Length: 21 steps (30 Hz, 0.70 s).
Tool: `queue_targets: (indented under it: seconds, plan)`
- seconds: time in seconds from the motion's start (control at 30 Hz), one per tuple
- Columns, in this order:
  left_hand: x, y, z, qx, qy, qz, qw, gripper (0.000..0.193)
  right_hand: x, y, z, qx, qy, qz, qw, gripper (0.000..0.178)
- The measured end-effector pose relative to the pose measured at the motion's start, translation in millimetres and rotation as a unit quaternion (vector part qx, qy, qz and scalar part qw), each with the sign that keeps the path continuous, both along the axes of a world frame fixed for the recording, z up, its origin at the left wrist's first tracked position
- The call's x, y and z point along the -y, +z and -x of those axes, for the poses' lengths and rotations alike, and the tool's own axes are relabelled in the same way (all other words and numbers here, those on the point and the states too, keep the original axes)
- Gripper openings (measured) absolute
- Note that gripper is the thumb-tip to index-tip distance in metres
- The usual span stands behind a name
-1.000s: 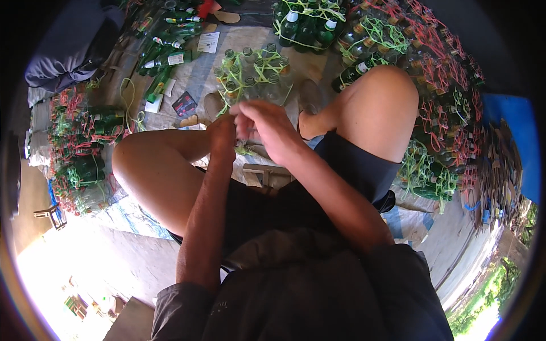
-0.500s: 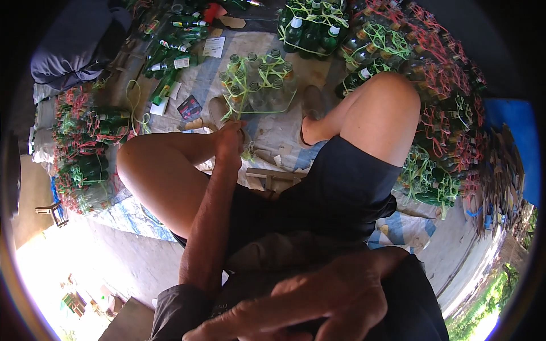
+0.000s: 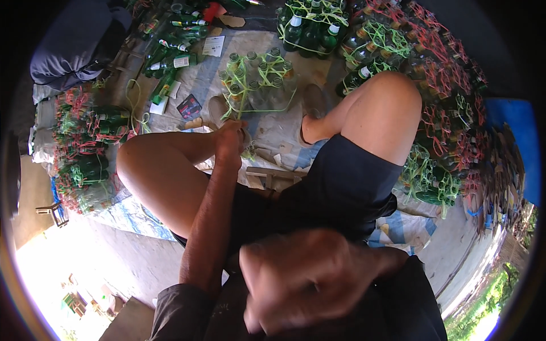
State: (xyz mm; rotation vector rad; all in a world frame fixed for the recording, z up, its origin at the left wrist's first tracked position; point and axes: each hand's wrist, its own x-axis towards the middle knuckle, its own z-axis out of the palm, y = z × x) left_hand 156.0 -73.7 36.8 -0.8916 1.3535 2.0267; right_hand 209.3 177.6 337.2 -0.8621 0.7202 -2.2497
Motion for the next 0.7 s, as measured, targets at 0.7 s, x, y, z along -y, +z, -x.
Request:
queue_targets:
  seconds: [0.7]
  plan:
    - [-42.7, 51.1, -4.2, -0.012, 0.184, 0.119, 0.976, 0.015, 78.8, -237.4, 92.1, 0.316, -0.128, -0.470, 0.814, 0.020]
